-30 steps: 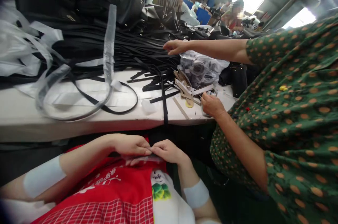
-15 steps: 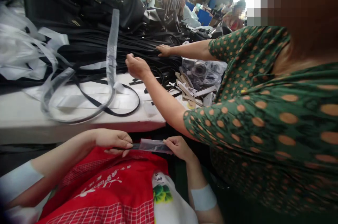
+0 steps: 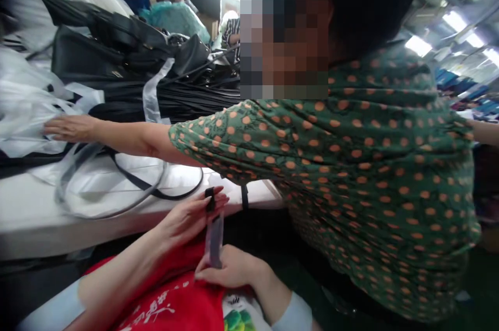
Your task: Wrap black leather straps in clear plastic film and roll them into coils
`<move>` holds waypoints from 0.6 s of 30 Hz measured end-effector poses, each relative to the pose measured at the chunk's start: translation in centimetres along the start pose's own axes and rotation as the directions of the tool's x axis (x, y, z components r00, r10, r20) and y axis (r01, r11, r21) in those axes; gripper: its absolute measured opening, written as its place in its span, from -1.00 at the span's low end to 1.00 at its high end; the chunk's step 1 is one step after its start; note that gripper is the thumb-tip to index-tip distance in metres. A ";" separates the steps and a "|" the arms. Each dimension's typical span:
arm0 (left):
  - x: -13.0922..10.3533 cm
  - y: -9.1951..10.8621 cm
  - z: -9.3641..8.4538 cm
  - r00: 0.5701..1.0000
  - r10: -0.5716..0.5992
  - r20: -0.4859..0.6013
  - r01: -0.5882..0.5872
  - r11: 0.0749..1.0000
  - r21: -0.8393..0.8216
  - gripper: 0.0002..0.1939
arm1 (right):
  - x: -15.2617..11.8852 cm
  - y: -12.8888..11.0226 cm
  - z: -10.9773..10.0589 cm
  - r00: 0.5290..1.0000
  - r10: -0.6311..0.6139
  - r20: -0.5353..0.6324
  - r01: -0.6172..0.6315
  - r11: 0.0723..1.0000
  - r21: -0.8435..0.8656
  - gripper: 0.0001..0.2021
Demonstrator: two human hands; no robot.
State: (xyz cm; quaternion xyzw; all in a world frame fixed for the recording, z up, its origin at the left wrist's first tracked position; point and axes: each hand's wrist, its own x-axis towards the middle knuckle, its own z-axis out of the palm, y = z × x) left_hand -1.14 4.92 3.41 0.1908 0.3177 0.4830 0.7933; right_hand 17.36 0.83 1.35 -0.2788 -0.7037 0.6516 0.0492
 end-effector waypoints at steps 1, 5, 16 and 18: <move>0.4 -0.5 0.1 0.996 0.081 -0.032 -0.077 0.991 0.113 -0.59 | 0.1 -0.3 0.3 0.999 -0.004 0.049 0.002 0.999 0.053 -0.72; -0.2 -2.2 -0.4 0.963 0.250 0.104 -0.243 0.627 0.740 -0.71 | -0.6 -0.3 -1.1 0.996 0.003 -0.087 0.027 0.940 0.340 -0.54; -2.0 -3.5 0.6 0.940 -0.217 0.262 0.023 0.808 0.588 -0.47 | -2.3 -0.3 -6.4 0.739 -0.159 -0.654 0.093 0.986 -0.136 -0.61; -1.9 -3.2 1.0 0.922 -0.262 0.286 0.112 0.886 0.450 -0.49 | -1.9 -0.7 -5.3 0.790 -0.231 -0.568 0.095 0.961 -0.258 -0.50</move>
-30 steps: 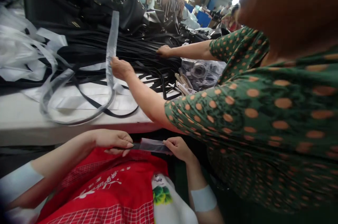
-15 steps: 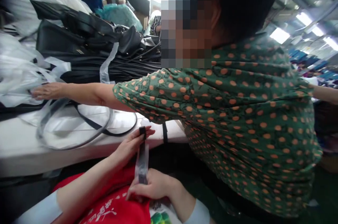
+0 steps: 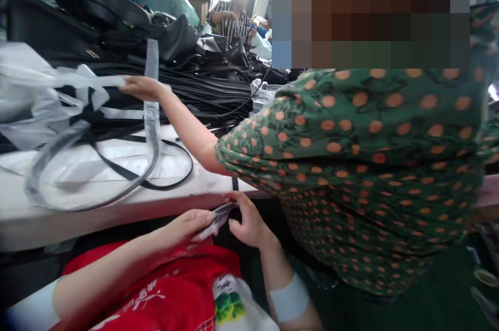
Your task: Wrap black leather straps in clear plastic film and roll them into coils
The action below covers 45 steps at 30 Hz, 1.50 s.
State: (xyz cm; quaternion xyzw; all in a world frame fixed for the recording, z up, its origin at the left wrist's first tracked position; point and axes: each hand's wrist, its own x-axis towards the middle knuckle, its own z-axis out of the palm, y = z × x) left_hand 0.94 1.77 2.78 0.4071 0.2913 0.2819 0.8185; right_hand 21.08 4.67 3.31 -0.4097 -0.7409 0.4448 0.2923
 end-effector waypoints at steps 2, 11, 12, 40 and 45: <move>0.2 0.8 0.3 0.998 0.046 -0.048 -0.053 0.986 -0.155 -0.54 | -0.2 -0.4 1.8 0.989 0.066 0.130 -0.058 0.996 -0.065 -0.65; 1.7 1.7 -1.4 0.717 0.594 -0.365 -0.175 0.660 0.730 -0.67 | -1.9 -3.5 2.0 0.820 0.041 0.571 -0.294 0.886 0.358 -0.56; 1.5 1.3 -1.4 0.740 0.602 -0.300 -0.173 0.602 0.780 -0.67 | -1.6 -3.3 0.6 0.877 0.089 0.472 -0.295 0.875 0.384 -0.51; -0.3 1.5 -0.6 0.959 0.198 -0.201 0.043 0.601 0.798 -0.31 | -0.3 0.0 -1.6 0.988 0.152 -0.007 -0.152 0.988 -0.016 -0.66; -0.8 3.9 -0.5 0.987 -0.092 -0.134 0.103 0.991 0.079 -0.30 | -0.5 -1.1 0.7 0.975 0.003 0.224 -0.019 0.998 0.067 -0.51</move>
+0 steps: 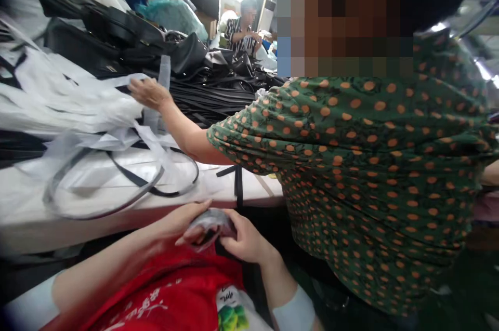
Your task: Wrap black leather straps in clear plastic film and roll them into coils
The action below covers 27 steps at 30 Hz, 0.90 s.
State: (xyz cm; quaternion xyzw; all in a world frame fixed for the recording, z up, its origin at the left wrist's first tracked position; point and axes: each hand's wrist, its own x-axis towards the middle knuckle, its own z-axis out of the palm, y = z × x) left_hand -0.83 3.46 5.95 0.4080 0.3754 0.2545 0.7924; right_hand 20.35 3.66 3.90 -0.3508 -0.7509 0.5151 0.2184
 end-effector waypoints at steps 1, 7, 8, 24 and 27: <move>-0.2 0.6 -0.2 0.999 0.027 -0.024 -0.030 0.992 -0.124 -0.34 | 0.1 0.1 0.4 1.000 0.030 0.002 -0.030 1.000 0.005 -0.53; -0.5 4.4 -1.1 0.793 0.481 -0.374 -0.539 0.840 -0.063 -0.62 | 0.7 0.8 1.1 0.934 0.196 0.298 -0.250 0.955 0.157 -0.65; -0.1 4.4 -1.3 0.669 0.589 -0.454 -0.593 0.791 0.152 -0.65 | 0.7 0.5 1.0 0.899 0.151 0.411 -0.263 0.937 0.229 -0.64; -0.8 2.0 -4.0 0.975 -0.043 -0.217 0.142 0.874 0.465 -0.41 | 3.7 4.4 -3.2 0.932 0.295 0.212 -0.355 0.863 0.360 -0.60; -1.3 2.9 -5.0 0.978 -0.095 -0.187 0.119 0.985 0.124 -0.36 | 3.6 4.6 -3.2 0.946 0.278 0.169 -0.312 0.922 0.229 -0.61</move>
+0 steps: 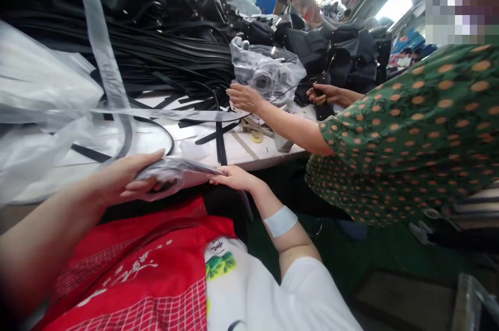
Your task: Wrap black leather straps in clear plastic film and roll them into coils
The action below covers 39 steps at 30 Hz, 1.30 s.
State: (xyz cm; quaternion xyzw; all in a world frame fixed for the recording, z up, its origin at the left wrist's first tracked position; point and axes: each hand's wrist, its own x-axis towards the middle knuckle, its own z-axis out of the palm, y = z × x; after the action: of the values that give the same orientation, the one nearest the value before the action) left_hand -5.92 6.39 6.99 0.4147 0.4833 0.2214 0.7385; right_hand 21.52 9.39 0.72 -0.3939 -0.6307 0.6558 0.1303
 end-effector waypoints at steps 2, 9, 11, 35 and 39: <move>0.1 0.6 -0.8 1.000 0.012 0.020 -0.009 0.986 -0.165 -0.33 | -0.1 -0.2 0.1 1.000 -0.016 0.002 0.016 1.000 0.014 -0.61; 0.2 3.7 -2.0 0.946 0.239 -0.218 -0.317 0.821 -0.474 -0.33 | -0.6 -1.7 -0.1 0.998 -0.040 -0.043 0.041 0.999 0.024 -0.62; 0.4 4.7 -1.8 0.891 0.329 -0.312 -0.447 0.756 -0.479 -0.39 | -0.5 -2.1 0.4 0.999 -0.040 0.026 0.038 0.994 0.099 -0.65; 2.7 -1.3 2.3 0.845 0.512 -0.154 -0.233 0.611 0.757 -0.49 | -1.0 -5.2 0.2 0.992 0.001 0.126 -0.086 0.734 0.673 -0.40; 2.2 -1.7 1.3 0.940 0.252 -0.232 -0.091 0.835 0.542 -0.40 | -2.7 -5.8 -1.6 0.722 -0.113 -0.683 0.259 0.959 0.115 -0.44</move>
State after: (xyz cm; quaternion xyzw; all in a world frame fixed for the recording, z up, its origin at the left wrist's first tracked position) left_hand -3.91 6.47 4.66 0.6044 0.5898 0.2064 0.4943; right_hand 22.48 9.79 7.25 -0.5219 -0.5079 0.5145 0.4528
